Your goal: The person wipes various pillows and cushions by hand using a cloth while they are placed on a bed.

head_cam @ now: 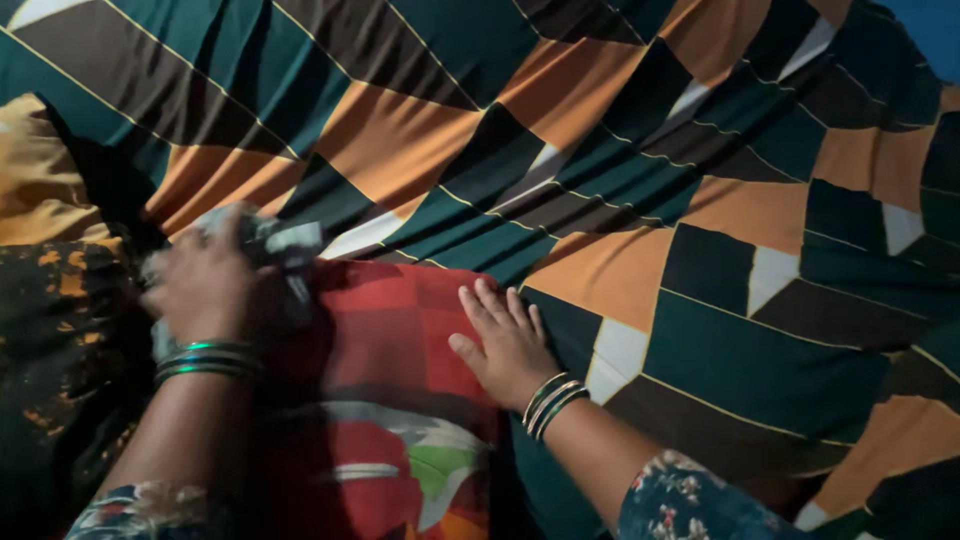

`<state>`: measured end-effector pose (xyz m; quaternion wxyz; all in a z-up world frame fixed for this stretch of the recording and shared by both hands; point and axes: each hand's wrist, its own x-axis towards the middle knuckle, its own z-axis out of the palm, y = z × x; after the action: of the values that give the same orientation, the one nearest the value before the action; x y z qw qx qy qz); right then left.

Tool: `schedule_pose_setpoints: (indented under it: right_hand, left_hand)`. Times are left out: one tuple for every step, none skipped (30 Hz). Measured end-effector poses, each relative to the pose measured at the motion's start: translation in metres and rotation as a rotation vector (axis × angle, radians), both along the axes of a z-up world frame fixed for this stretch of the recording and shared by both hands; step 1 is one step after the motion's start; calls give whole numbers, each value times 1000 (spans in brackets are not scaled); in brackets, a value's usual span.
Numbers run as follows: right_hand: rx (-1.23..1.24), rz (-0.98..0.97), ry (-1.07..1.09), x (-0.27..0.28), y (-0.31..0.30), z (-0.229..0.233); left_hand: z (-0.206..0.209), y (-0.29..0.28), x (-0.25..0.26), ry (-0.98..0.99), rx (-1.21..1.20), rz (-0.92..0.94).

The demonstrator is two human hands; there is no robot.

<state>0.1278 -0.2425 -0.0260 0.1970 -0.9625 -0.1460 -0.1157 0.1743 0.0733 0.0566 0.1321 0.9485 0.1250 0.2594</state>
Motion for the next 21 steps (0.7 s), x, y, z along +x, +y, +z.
schedule_pose_setpoints:
  right_hand:
    - [-21,-2,29,0,-9,1]
    - [-44,0,59,0,-16,0]
    - [-84,9,69,0,-22,-2]
    - [-118,16,72,3,-26,-4]
    - [-153,24,76,6,-31,-8]
    - [-226,17,72,9,-36,-13]
    - [-300,10,68,13,-39,-19]
    - [-375,5,70,15,-42,-26]
    - [-349,14,71,18,-44,-32]
    - [-322,23,74,21,-45,-37]
    - [-295,33,78,24,-46,-40]
    - [-348,28,80,28,-47,-43]
    - [-401,24,82,32,-47,-45]
    - [-455,20,82,35,-48,-46]
    - [-392,28,26,36,-47,-47]
    - [-329,33,-30,36,-45,-47]
    - [-265,37,-86,33,-44,-45]
    - [-241,43,-45,28,-45,-42]
    - [-216,49,-5,25,-45,-36]
    - [-193,51,35,24,-43,-30]
    - [-196,43,40,21,-39,-25]
  left_hand:
    - [3,-18,8,-75,82,-130]
    - [8,-39,18,-89,82,-332]
    - [3,-63,14,-162,115,-489]
    - [-1,-92,10,-112,187,-477]
    - [-3,-116,2,-79,280,-521]
    - [-4,-135,-7,-45,372,-566]
    - [-3,-147,-18,-4,420,-581]
    - [-3,-154,-31,43,467,-597]
    - [-1,-158,-40,89,513,-613]
    - [4,-157,-46,82,493,-631]
    - [9,-154,-51,75,473,-648]
    - [13,-153,-57,71,451,-666]
    - [16,-152,-64,118,471,-713]
    - [19,-149,-72,164,490,-758]
    - [21,-148,-80,210,509,-804]
    - [24,-148,-86,208,500,-825]
    - [25,-148,-92,206,492,-846]
    - [26,-149,-99,208,482,-871]
    - [27,-149,-107,260,515,-872]
    - [28,-148,-115,309,547,-876]
    - [29,-147,-122,358,580,-880]
